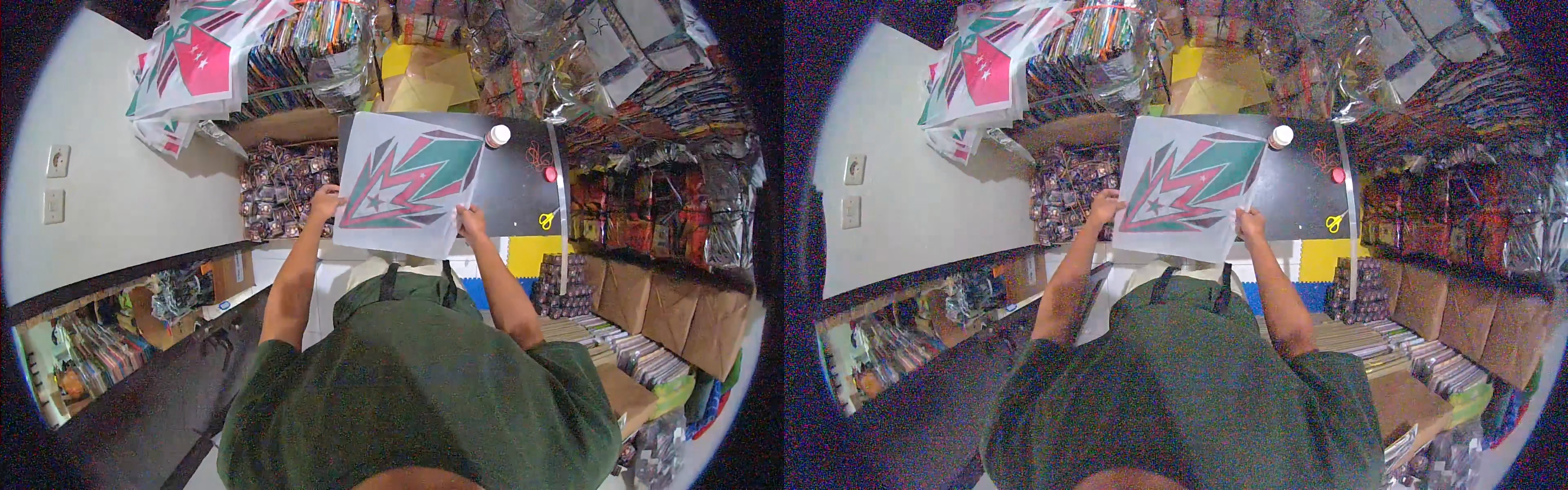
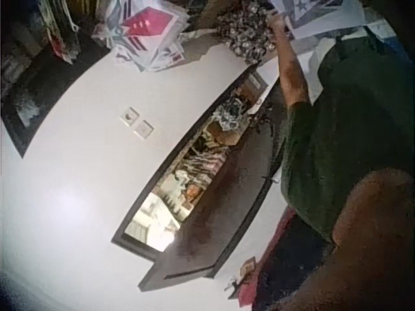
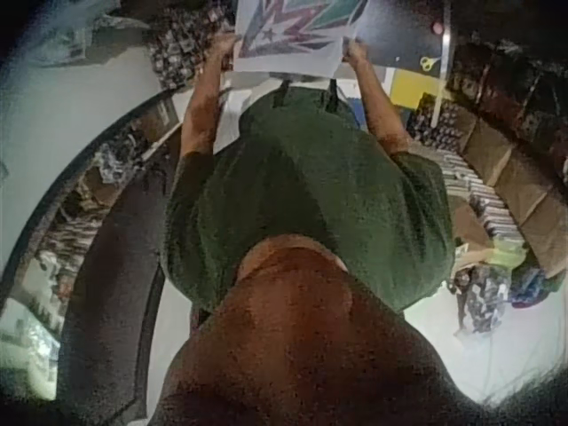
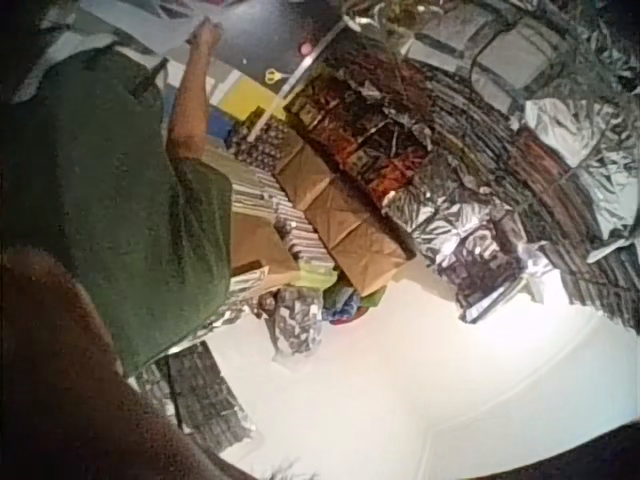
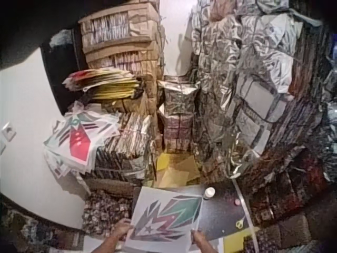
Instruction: The person smooths a printed kite sail on a table, then picks up a second sail and places it on top of the first. They smooth the combined sails and then pick up a thin wooden stick, placing it on the sail to begin assembly.
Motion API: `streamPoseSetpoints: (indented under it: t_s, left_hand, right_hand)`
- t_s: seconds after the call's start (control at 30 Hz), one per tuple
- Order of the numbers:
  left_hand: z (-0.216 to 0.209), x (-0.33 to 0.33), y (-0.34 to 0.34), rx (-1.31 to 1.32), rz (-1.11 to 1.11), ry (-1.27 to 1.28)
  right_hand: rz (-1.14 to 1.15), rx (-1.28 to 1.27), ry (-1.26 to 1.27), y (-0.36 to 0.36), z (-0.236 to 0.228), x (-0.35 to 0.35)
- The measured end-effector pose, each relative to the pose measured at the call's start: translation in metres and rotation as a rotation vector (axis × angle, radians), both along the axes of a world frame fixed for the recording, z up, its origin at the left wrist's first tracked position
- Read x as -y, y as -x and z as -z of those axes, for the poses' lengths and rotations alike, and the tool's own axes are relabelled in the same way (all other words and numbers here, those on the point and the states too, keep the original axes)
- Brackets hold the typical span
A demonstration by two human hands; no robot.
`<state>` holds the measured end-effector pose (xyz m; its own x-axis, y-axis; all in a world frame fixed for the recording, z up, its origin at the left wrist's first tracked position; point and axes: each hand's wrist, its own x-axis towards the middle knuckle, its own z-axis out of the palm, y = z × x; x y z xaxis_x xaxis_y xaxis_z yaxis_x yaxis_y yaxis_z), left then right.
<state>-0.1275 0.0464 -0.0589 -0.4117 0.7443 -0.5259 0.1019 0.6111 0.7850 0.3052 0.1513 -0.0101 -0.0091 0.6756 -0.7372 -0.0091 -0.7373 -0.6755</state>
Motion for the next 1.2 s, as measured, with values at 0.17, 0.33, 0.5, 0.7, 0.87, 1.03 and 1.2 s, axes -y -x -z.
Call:
streamPoseSetpoints:
  t_s: [0.17, 0.33, 0.5, 0.7, 0.87, 1.03, 1.2]
  left_hand:
    - [-0.018, -0.003, 0.026, -0.225, 0.136, -0.016]
    - [-0.082, -0.09, 0.021, -0.535, 0.368, -0.14]
    - [-0.095, -0.182, 0.017, -0.816, 0.594, -0.275]
    - [-0.11, -0.188, -0.032, -1.004, 0.386, -0.35]
    - [-0.073, -0.079, -0.078, -0.933, 0.918, -0.169]
    - [-0.038, -0.025, -0.075, -1.012, 0.904, -0.116]
    - [-0.053, -0.004, -0.076, -0.951, 0.982, -0.035]
  right_hand:
    - [-0.031, -0.11, 0.001, 0.017, -0.017, 0.023]
    - [0.025, 0.066, 0.108, 0.028, -0.044, 0.068]
    - [0.105, -0.159, 0.303, 0.061, -0.019, 0.106]
    - [-0.066, -0.15, 0.431, 0.089, -0.04, 0.13]
    - [-0.273, 0.089, 0.153, 0.063, -0.019, 0.149]
    - [-0.303, 0.27, -0.23, 0.024, -0.034, 0.132]
    - [-0.452, 0.523, -0.464, -0.004, -0.057, 0.09]
